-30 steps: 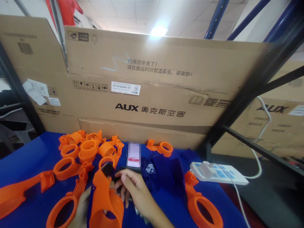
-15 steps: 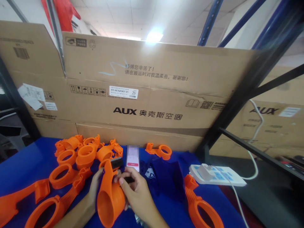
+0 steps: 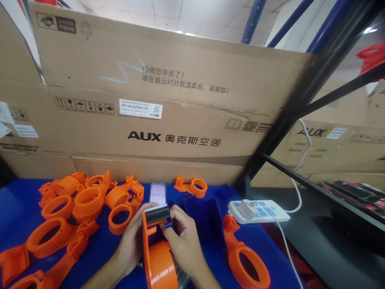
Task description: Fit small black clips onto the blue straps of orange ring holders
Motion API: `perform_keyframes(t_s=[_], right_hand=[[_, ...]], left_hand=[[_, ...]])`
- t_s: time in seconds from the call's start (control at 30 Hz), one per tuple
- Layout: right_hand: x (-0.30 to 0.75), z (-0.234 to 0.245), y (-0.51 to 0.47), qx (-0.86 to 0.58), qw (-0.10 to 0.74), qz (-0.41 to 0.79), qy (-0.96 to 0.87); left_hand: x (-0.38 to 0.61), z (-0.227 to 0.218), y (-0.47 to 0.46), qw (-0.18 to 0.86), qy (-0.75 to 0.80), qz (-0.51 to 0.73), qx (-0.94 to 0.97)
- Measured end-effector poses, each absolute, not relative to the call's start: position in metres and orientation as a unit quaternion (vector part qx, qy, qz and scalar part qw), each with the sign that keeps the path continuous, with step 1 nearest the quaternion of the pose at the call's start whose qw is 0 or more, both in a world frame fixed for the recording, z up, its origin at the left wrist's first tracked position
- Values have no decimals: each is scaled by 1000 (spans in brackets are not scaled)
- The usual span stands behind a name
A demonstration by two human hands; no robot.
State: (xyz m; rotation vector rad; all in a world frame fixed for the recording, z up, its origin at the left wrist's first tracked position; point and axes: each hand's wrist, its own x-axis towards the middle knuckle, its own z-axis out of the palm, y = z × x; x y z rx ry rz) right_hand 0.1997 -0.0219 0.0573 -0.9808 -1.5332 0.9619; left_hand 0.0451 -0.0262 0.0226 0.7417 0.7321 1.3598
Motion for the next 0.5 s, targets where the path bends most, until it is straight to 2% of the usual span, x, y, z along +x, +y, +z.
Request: perform_keyframes(t_s=[0.2,0.33,0.5], right_hand=[[204,54,-23,-418,471,454,-631],[202,53,-22,-436,436,413,-670],[202,53,-21,-429,385,347,-740]], left_hand=[[19,8,-25,560,373,590,446],[16,2,-24,536,438,607,390],[21,24,-23,554,451,573,401]])
